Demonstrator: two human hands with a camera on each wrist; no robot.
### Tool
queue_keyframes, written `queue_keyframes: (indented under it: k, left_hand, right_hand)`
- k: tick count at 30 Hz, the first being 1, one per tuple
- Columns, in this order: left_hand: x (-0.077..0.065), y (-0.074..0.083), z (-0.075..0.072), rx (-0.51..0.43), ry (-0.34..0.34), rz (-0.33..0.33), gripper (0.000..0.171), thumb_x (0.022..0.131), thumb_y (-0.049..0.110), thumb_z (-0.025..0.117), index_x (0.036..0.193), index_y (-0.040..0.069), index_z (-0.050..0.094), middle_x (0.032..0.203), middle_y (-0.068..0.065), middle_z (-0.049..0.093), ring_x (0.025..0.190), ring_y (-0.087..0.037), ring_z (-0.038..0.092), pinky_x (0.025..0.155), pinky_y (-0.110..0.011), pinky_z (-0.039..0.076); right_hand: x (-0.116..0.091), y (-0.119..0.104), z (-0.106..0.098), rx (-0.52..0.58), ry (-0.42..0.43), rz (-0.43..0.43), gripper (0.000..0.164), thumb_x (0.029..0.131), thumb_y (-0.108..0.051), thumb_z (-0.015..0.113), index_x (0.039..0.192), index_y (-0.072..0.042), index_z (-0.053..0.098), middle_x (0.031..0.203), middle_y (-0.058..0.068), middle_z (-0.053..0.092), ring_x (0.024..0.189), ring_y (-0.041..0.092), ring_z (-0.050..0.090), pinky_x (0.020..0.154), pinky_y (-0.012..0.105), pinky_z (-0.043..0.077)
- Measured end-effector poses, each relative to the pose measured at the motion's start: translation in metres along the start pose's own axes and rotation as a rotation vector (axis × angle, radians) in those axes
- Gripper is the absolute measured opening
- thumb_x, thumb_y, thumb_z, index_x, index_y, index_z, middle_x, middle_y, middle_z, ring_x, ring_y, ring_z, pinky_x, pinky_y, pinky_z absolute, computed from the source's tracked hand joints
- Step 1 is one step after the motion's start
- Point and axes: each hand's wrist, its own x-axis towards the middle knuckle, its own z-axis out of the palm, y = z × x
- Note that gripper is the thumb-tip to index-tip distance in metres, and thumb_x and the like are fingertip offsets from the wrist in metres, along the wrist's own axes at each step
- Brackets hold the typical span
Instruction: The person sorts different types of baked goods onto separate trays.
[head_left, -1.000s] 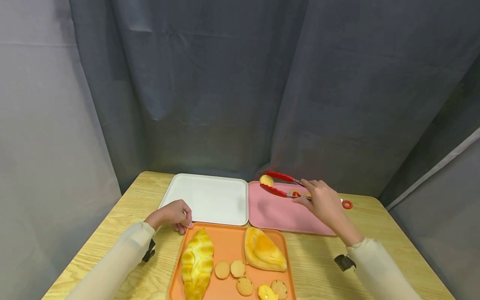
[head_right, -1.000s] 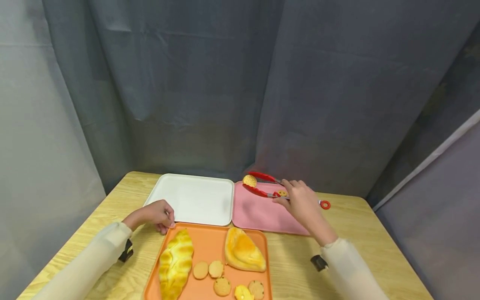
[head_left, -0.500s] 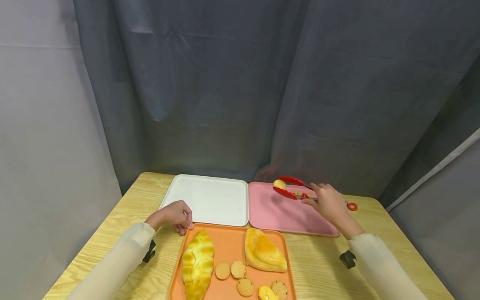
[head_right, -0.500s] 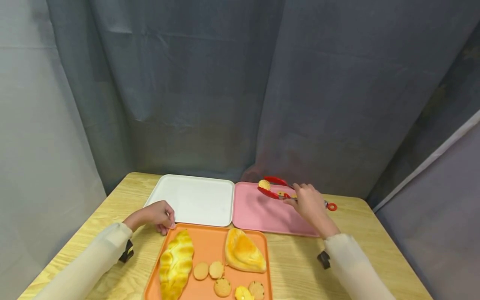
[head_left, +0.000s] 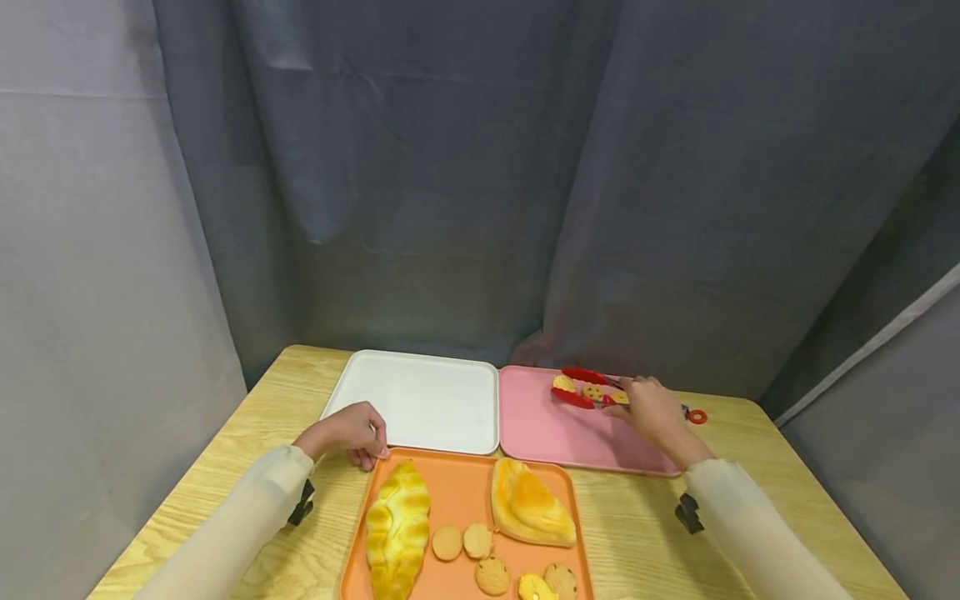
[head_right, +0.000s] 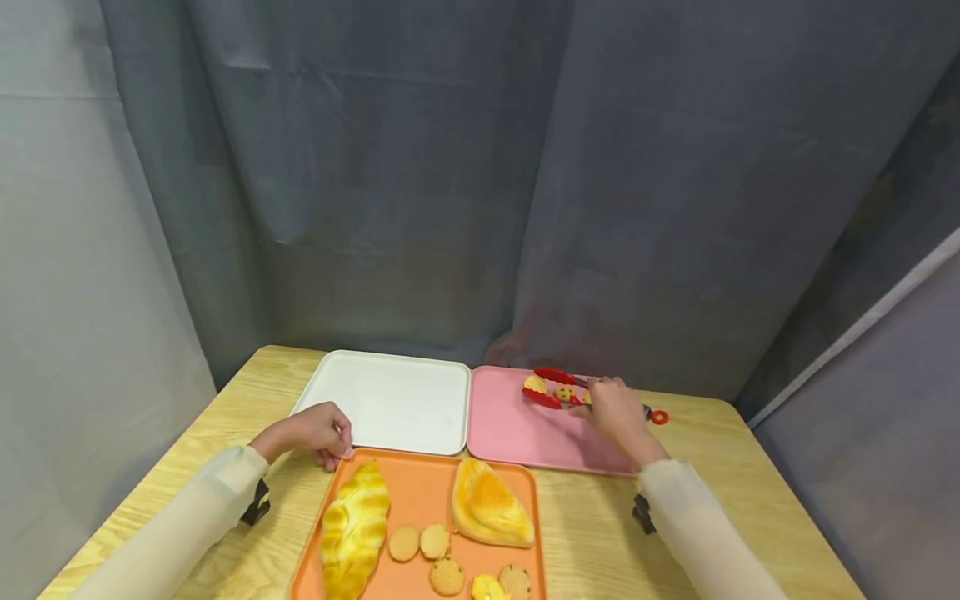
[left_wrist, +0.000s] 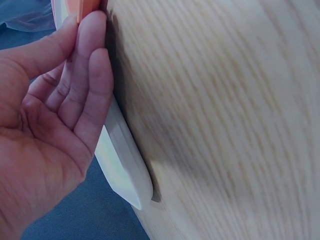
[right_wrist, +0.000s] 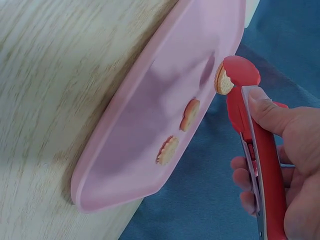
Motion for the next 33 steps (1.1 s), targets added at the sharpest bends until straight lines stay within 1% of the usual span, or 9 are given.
queue_keyframes:
  k: [3,7,14,18,21,24,27,30,33]
  left_hand:
    - [0.001,0.0,0.0,-0.002,-0.002,-0.006,0.015,0.086,0.005,0.077,0.073,0.001,0.071,0.058,-0.006,0.069,0.05,-0.014,0.066,0.053,-0.029,0.057]
    - [0.001,-0.001,0.001,-0.01,-0.005,0.004,0.014,0.086,0.004,0.077,0.073,0.0,0.071,0.059,-0.007,0.07,0.05,-0.015,0.067,0.053,-0.03,0.058]
    - [0.001,-0.001,0.0,-0.019,-0.01,0.017,0.013,0.086,0.003,0.076,0.074,-0.001,0.072,0.059,-0.007,0.07,0.05,-0.015,0.067,0.052,-0.029,0.057]
    - [0.0,-0.001,0.0,-0.016,-0.007,0.016,0.013,0.086,0.003,0.076,0.074,-0.001,0.072,0.059,-0.007,0.07,0.05,-0.014,0.067,0.052,-0.029,0.057]
    - [-0.001,-0.001,0.0,-0.021,-0.006,0.018,0.012,0.086,0.002,0.076,0.074,-0.002,0.072,0.06,-0.007,0.07,0.05,-0.015,0.067,0.052,-0.029,0.057]
    - [0.0,0.0,0.0,-0.023,-0.006,0.016,0.012,0.086,0.001,0.075,0.074,-0.002,0.072,0.06,-0.007,0.07,0.05,-0.015,0.067,0.052,-0.029,0.057]
    - [0.0,0.0,0.0,-0.02,-0.007,0.009,0.012,0.086,0.001,0.075,0.074,-0.001,0.072,0.06,-0.006,0.07,0.05,-0.014,0.067,0.052,-0.028,0.057]
    - [0.0,0.0,0.0,-0.013,-0.005,0.007,0.013,0.086,0.002,0.076,0.074,0.0,0.072,0.059,-0.006,0.07,0.05,-0.014,0.067,0.052,-0.028,0.057]
    - [-0.001,0.0,0.0,-0.011,-0.006,0.003,0.014,0.086,0.003,0.076,0.074,0.0,0.072,0.059,-0.006,0.07,0.051,-0.014,0.067,0.052,-0.028,0.057]
  right_hand:
    - [0.002,0.001,0.002,-0.011,-0.024,0.002,0.052,0.081,-0.038,0.085,0.11,0.002,0.069,0.095,0.018,0.073,0.085,0.035,0.068,0.078,0.056,0.058]
    - [0.003,0.001,0.004,-0.024,-0.046,0.003,0.053,0.082,-0.038,0.084,0.111,0.003,0.07,0.095,0.018,0.073,0.085,0.035,0.067,0.077,0.056,0.058]
    - [0.003,0.001,0.007,-0.012,-0.092,0.031,0.055,0.083,-0.04,0.083,0.113,0.003,0.068,0.095,0.017,0.072,0.084,0.032,0.063,0.082,0.055,0.056]
    - [0.004,0.001,0.008,0.012,-0.091,0.047,0.056,0.083,-0.039,0.084,0.115,0.004,0.067,0.099,0.019,0.072,0.088,0.034,0.064,0.085,0.057,0.055]
    - [0.005,0.001,0.007,0.042,-0.074,0.046,0.057,0.081,-0.036,0.086,0.117,0.004,0.067,0.104,0.02,0.072,0.09,0.035,0.065,0.088,0.058,0.055]
    - [0.004,0.0,0.004,0.071,-0.046,0.019,0.057,0.078,-0.032,0.089,0.117,0.004,0.067,0.105,0.021,0.072,0.088,0.033,0.066,0.086,0.057,0.056]
    - [0.001,-0.004,-0.002,0.089,-0.015,-0.027,0.06,0.074,-0.029,0.092,0.117,0.005,0.067,0.105,0.02,0.073,0.087,0.033,0.068,0.085,0.056,0.057]
    - [-0.004,-0.011,-0.009,0.12,-0.001,-0.066,0.068,0.071,-0.029,0.093,0.123,0.005,0.066,0.112,0.022,0.072,0.095,0.038,0.069,0.088,0.057,0.056]
    - [-0.01,-0.021,-0.018,0.168,-0.006,-0.092,0.075,0.072,-0.03,0.093,0.131,0.004,0.063,0.124,0.024,0.069,0.107,0.042,0.066,0.093,0.06,0.054]
